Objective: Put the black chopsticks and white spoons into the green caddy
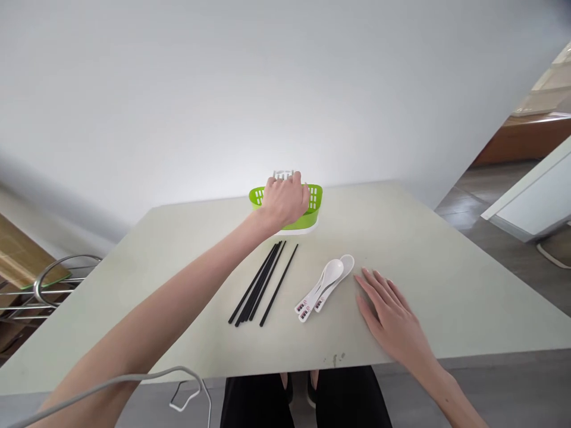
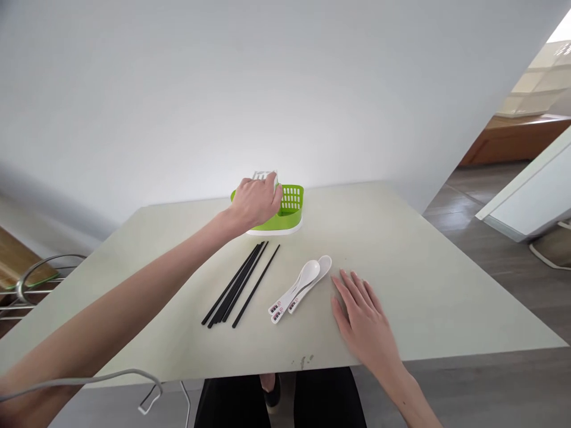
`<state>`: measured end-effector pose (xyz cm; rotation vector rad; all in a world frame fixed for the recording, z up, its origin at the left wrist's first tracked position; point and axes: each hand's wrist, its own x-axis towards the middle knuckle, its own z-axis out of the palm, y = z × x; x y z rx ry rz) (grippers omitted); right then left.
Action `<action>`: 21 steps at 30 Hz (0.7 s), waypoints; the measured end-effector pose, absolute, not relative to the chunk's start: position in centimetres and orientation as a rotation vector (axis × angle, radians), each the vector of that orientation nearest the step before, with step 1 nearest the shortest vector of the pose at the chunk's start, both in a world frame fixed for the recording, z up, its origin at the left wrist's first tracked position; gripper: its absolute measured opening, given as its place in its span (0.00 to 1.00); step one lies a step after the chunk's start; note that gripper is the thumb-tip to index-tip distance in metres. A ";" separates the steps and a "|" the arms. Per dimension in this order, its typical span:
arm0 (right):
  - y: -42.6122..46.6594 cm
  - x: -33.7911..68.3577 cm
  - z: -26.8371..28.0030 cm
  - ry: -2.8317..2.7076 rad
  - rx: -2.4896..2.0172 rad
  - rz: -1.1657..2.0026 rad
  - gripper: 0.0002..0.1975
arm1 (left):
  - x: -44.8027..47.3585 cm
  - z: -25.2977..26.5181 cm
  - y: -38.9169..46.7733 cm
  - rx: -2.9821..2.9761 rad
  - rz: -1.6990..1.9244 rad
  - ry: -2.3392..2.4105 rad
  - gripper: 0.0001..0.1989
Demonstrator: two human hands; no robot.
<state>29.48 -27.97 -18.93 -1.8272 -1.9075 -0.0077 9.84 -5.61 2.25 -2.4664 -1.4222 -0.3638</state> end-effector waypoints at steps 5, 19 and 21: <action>-27.8 29.5 -18.9 -1.907 -1.826 -0.005 0.28 | 8.9 1.2 -5.4 -2.578 -0.397 -1.320 0.27; -27.8 29.7 -19.3 -1.905 -1.816 -0.013 0.28 | 7.8 1.4 -8.5 -2.673 -1.041 -1.172 0.26; -27.8 29.7 -19.3 -1.908 -1.812 -0.016 0.28 | 5.7 1.0 -9.5 -2.563 -1.285 -1.187 0.22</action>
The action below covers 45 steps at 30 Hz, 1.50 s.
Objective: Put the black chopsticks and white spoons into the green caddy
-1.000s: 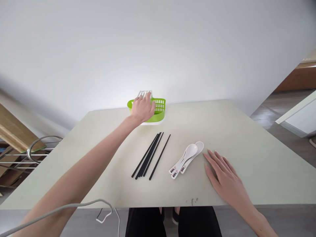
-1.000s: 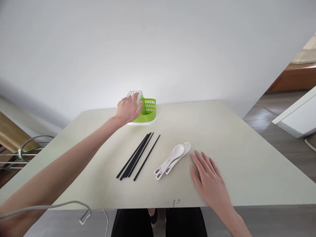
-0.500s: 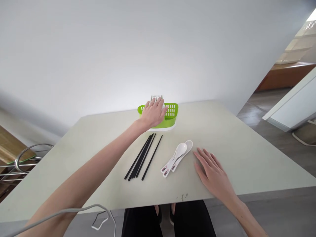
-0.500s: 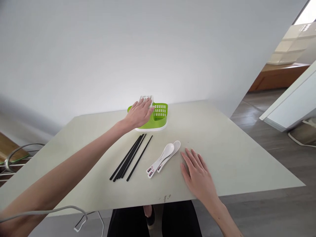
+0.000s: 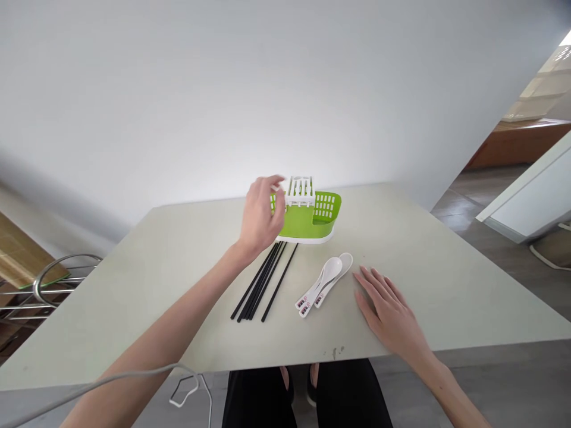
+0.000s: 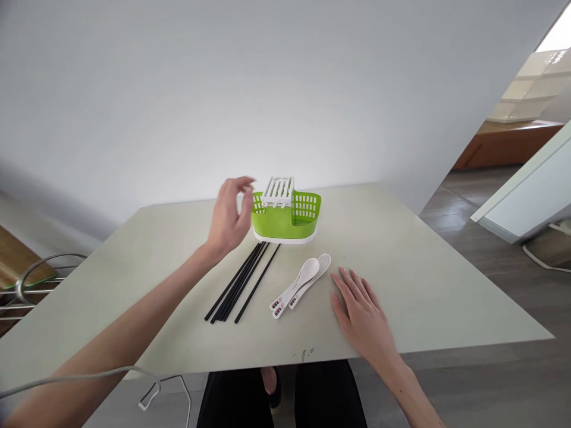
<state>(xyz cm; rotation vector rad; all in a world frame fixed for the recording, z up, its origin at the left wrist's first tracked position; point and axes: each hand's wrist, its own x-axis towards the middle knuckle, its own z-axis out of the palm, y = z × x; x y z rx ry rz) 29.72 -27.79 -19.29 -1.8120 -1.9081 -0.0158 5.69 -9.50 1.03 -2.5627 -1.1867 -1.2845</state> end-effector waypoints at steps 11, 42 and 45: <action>-27.9 29.7 -19.1 -1.915 -1.812 -0.011 0.27 | -7.2 -10.9 -17.4 -2.670 -0.828 -1.993 0.15; -14.9 29.2 -11.7 -2.177 -1.654 -0.099 0.29 | -10.6 -11.9 -22.5 -2.777 -1.005 -2.062 0.14; -14.6 29.6 -11.2 -2.176 -1.659 -0.067 0.29 | -10.8 -11.5 -22.5 -2.751 -0.913 -2.058 0.15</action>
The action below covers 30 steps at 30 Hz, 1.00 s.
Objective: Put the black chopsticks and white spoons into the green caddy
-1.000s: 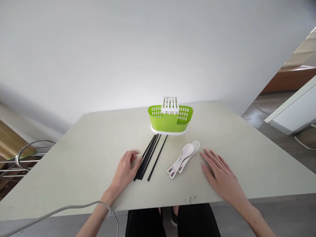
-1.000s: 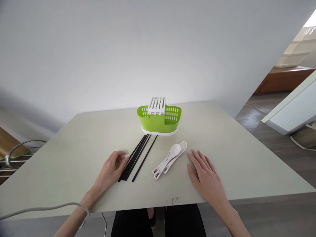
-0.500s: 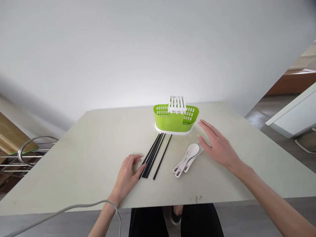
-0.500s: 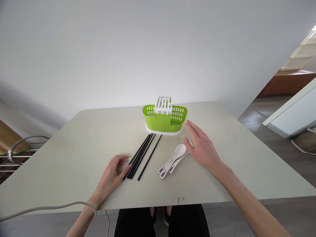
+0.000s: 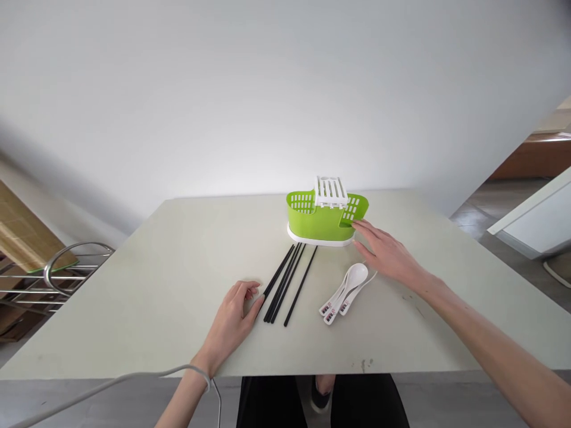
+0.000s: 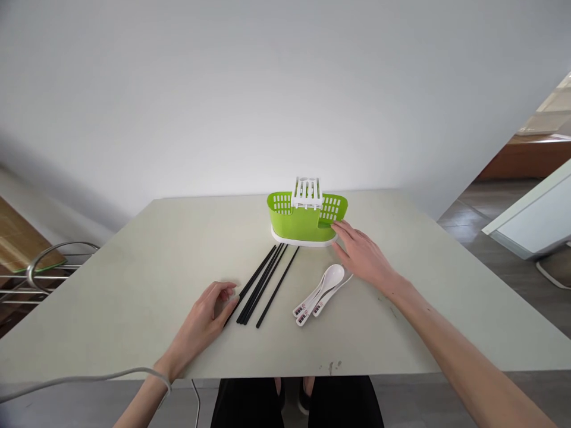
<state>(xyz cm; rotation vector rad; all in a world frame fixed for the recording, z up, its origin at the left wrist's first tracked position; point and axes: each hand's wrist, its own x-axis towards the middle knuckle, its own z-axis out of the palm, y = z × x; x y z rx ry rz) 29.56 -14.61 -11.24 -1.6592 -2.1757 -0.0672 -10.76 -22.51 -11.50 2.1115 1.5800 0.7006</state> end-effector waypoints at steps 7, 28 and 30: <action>-14.1 30.9 -11.1 -2.220 -1.660 0.046 0.28 | -10.5 -10.4 -22.1 2.333 0.417 1.780 0.10; -24.2 22.0 -3.9 -2.083 -1.267 0.796 0.19 | -13.2 -5.4 -20.3 2.238 0.286 1.891 0.12; -24.5 20.9 -3.9 -2.032 -1.272 0.987 0.20 | -11.9 -4.3 -21.6 2.067 0.446 1.694 0.11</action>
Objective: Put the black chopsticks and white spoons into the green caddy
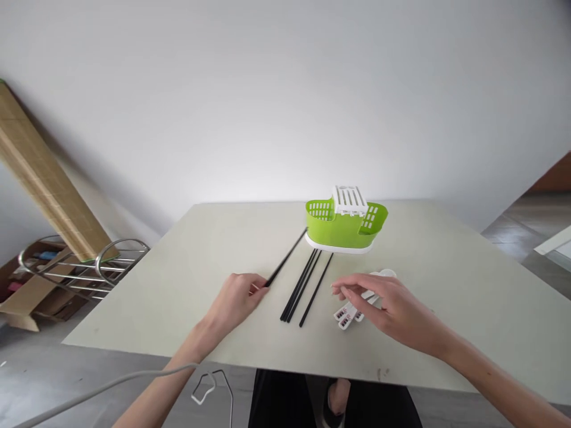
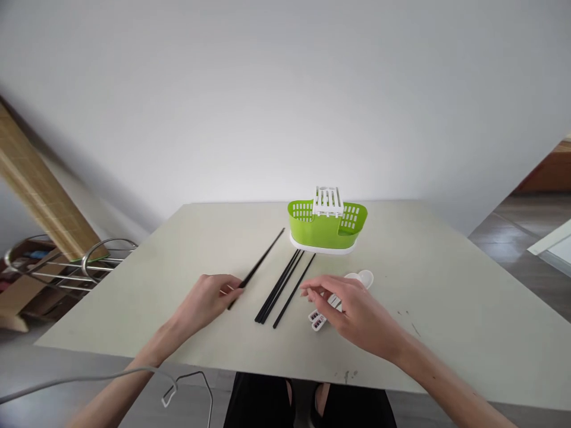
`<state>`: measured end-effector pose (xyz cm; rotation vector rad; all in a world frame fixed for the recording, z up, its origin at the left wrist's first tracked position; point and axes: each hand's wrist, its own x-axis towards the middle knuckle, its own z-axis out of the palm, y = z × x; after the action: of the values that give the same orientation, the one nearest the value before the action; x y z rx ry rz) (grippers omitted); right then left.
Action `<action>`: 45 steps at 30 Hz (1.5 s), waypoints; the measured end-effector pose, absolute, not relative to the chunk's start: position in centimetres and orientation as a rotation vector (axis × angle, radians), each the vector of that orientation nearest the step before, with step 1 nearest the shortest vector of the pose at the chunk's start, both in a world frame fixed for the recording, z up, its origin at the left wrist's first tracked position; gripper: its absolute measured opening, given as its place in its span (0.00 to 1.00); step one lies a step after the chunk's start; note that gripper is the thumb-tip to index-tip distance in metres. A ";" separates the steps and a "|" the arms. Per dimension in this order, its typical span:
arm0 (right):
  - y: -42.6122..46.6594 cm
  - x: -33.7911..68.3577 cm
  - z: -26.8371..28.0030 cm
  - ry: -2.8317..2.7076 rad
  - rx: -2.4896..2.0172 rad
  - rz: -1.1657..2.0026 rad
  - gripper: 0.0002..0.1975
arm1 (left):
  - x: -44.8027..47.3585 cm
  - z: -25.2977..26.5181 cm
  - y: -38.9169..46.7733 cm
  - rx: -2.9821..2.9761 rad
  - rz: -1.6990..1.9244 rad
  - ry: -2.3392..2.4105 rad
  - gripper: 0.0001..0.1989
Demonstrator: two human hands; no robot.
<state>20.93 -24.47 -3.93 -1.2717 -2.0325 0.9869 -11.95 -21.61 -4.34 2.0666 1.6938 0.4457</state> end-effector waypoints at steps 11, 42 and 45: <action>-24.4 19.4 -3.8 -1.690 -1.156 1.605 0.30 | -6.8 -3.2 -25.0 1.509 0.255 0.906 0.20; -26.0 18.8 -4.4 -1.589 -1.104 1.532 0.29 | -8.9 -5.6 -25.3 1.270 0.200 0.770 0.17; -25.7 19.3 -3.9 -1.572 -1.124 1.486 0.27 | -9.2 -5.7 -24.8 1.283 0.247 0.779 0.17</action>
<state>19.33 -25.68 -3.87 -1.1239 -1.5724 1.4858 -9.20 -24.81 -5.71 1.2827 0.7788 0.2470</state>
